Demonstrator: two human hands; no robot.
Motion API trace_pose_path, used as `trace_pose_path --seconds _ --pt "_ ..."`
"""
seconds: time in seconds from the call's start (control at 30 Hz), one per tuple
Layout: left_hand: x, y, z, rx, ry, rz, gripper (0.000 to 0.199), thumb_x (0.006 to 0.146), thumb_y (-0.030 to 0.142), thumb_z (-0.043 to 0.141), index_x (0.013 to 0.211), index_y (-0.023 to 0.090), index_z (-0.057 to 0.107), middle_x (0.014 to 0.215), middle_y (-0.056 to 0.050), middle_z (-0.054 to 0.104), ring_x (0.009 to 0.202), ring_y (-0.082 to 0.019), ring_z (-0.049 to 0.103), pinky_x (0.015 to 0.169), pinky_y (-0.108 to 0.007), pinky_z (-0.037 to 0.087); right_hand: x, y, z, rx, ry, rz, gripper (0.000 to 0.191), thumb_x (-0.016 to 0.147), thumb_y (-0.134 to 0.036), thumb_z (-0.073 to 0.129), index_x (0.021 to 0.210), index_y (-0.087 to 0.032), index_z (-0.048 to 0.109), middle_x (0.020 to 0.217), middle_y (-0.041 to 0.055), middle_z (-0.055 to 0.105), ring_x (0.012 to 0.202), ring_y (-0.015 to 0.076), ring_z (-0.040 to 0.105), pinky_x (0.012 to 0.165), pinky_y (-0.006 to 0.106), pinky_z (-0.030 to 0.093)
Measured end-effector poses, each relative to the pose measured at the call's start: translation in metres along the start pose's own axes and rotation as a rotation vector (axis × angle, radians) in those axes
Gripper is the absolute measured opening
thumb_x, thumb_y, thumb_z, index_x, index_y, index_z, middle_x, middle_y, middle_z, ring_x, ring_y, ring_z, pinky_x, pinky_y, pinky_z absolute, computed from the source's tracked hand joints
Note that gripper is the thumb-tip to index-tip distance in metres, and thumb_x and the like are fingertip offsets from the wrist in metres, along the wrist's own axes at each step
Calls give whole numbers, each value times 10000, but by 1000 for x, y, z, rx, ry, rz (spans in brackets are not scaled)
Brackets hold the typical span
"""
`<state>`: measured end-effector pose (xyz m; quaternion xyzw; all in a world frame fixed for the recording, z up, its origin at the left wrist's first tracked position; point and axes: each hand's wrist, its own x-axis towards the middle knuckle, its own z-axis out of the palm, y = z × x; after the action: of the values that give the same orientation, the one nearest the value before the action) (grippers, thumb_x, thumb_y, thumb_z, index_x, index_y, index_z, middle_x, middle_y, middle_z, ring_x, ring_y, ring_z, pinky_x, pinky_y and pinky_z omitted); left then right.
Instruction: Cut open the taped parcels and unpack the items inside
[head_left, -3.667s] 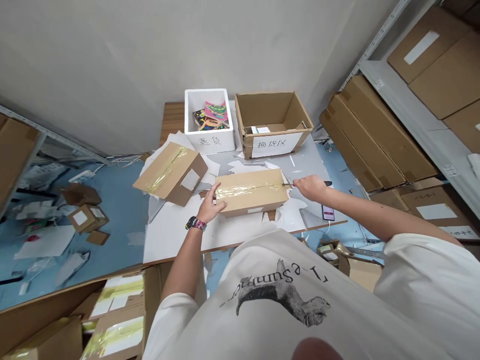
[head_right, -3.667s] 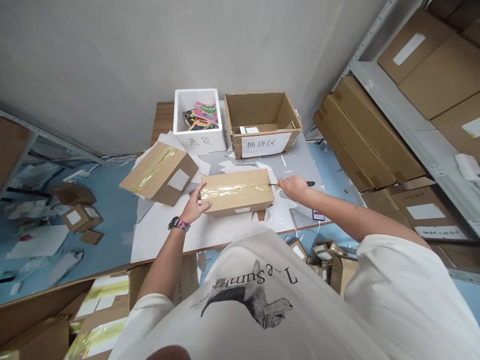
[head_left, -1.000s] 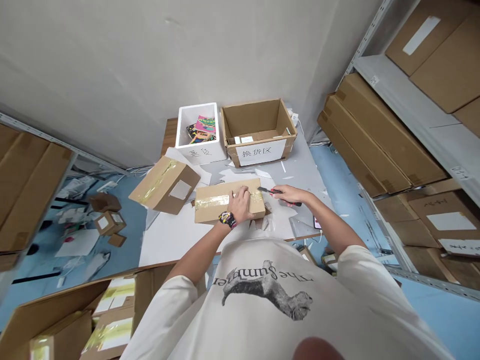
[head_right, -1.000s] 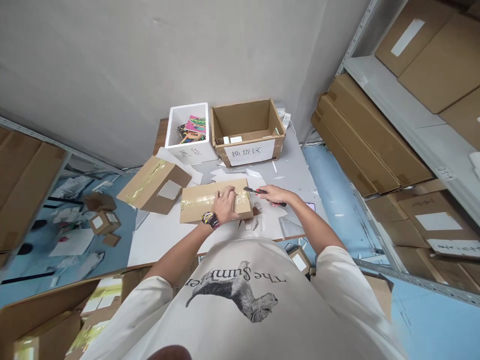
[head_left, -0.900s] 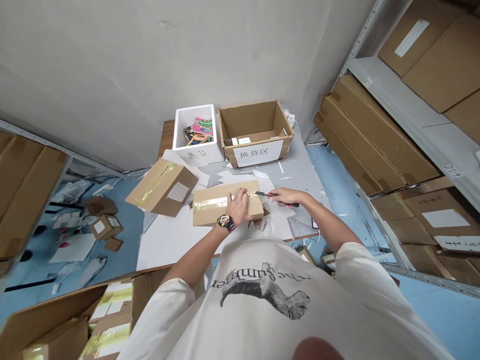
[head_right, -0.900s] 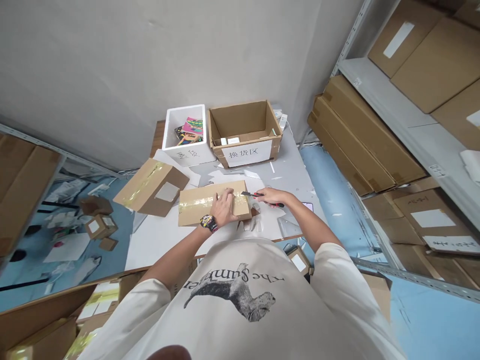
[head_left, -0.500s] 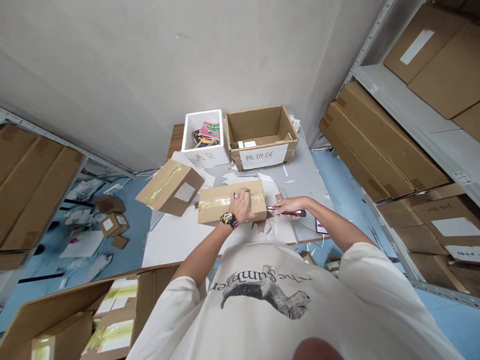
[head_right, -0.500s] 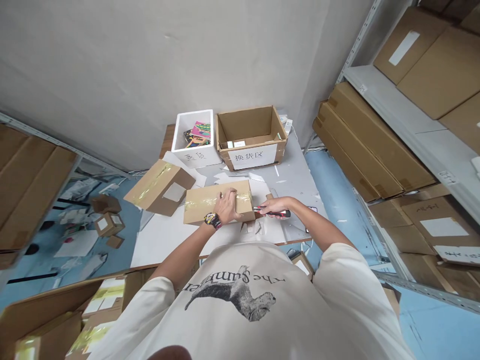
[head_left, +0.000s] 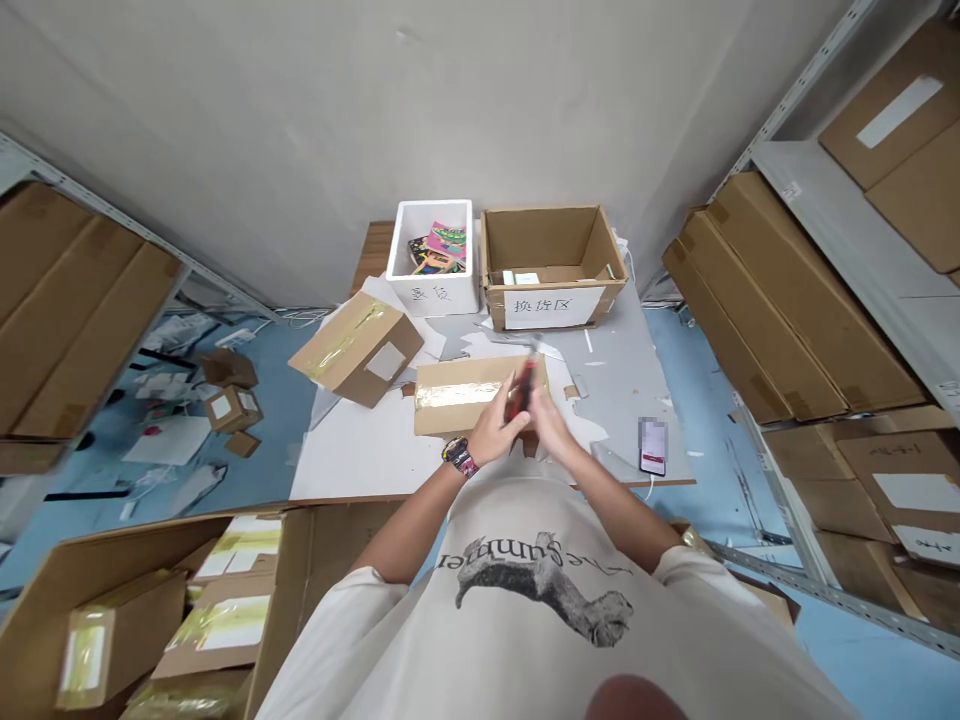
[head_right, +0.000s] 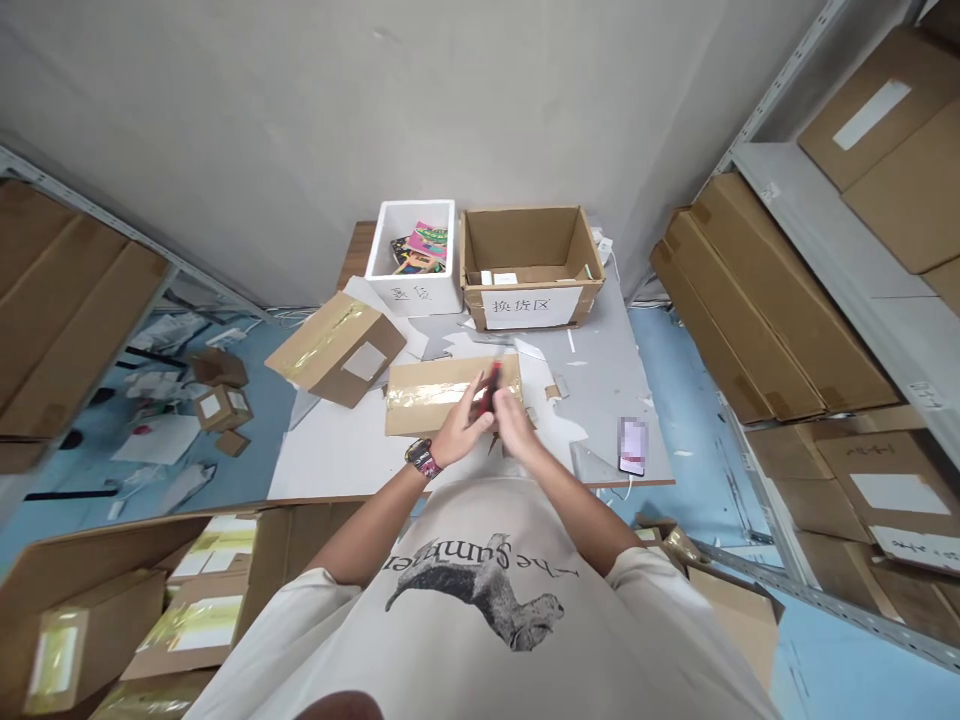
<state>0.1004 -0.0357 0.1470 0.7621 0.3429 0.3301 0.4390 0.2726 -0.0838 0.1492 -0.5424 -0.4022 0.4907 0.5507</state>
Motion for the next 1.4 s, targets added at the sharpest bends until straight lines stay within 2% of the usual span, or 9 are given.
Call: trace_pose_path --seconds 0.13,0.23,0.4,0.53,0.8,0.97,1.1,1.33,1.4 --pt "-30 -14 -43 -159 235 -289 742 1121 698 515 1690 227 453 1440 -191 756 1062 -300 814 870 -465 695 -4 -23 57 -514 -383 -103 619 1186 -595 398 1701 -302 577 1601 102 703 1551 314 585 1342 515 419" --pt "-61 -34 -97 -231 386 -447 771 1077 749 550 1630 220 454 1309 -180 809 747 -213 783 569 -317 601 16 -30 84 -916 -454 -209 624 1149 -480 569 1739 -283 515 1667 151 630 1575 353 530 1338 546 404" --pt "-107 -61 -180 -220 412 -538 817 964 834 665 1433 164 655 1111 -155 852 677 -181 766 523 -239 518 38 -15 138 -1394 -548 -102 1019 870 -434 971 1729 -232 461 1690 272 529 1590 507 449 1347 763 238" --pt "-120 -77 -218 -230 269 -560 835 934 816 711 1410 130 744 1030 -146 855 661 -181 731 536 -263 520 41 -12 159 -1539 -523 -19 1027 698 -325 1090 1587 -228 586 1576 293 589 1452 523 521 1261 763 357" --pt "-94 -118 -247 -7 -80 -378 532 1038 564 613 1386 228 837 1079 -59 872 702 -184 719 800 -337 601 48 -34 154 -1558 -553 -10 762 676 -317 1103 1329 -190 732 1764 240 441 1349 443 638 1156 549 547" --pt "-75 -134 -263 -5 -252 -303 558 1055 568 557 1399 222 827 866 -19 821 720 -198 698 769 -309 550 50 -46 165 -1509 -555 155 546 782 -269 1002 1268 -208 761 1867 182 355 1257 414 768 1072 490 614" --pt "-67 -139 -272 -71 -375 -299 566 1052 591 544 1361 214 833 749 -3 758 636 -194 642 691 -304 515 51 -48 165 -1455 -523 146 374 865 -282 922 1210 -213 795 1850 164 404 1409 428 713 1151 480 582" --pt "-62 -138 -264 216 -261 -200 452 1024 538 602 1304 304 868 1158 -91 871 994 -302 776 871 -370 561 56 -46 161 -1326 -489 150 120 920 -312 854 1011 -241 818 1767 115 546 1580 399 586 1244 499 519" --pt "-65 -138 -262 152 -283 -227 485 1044 534 568 1343 280 854 1085 -88 868 920 -284 769 842 -364 562 58 -47 162 -1309 -489 164 90 933 -312 838 955 -235 797 1759 120 556 1590 397 576 1244 495 516"
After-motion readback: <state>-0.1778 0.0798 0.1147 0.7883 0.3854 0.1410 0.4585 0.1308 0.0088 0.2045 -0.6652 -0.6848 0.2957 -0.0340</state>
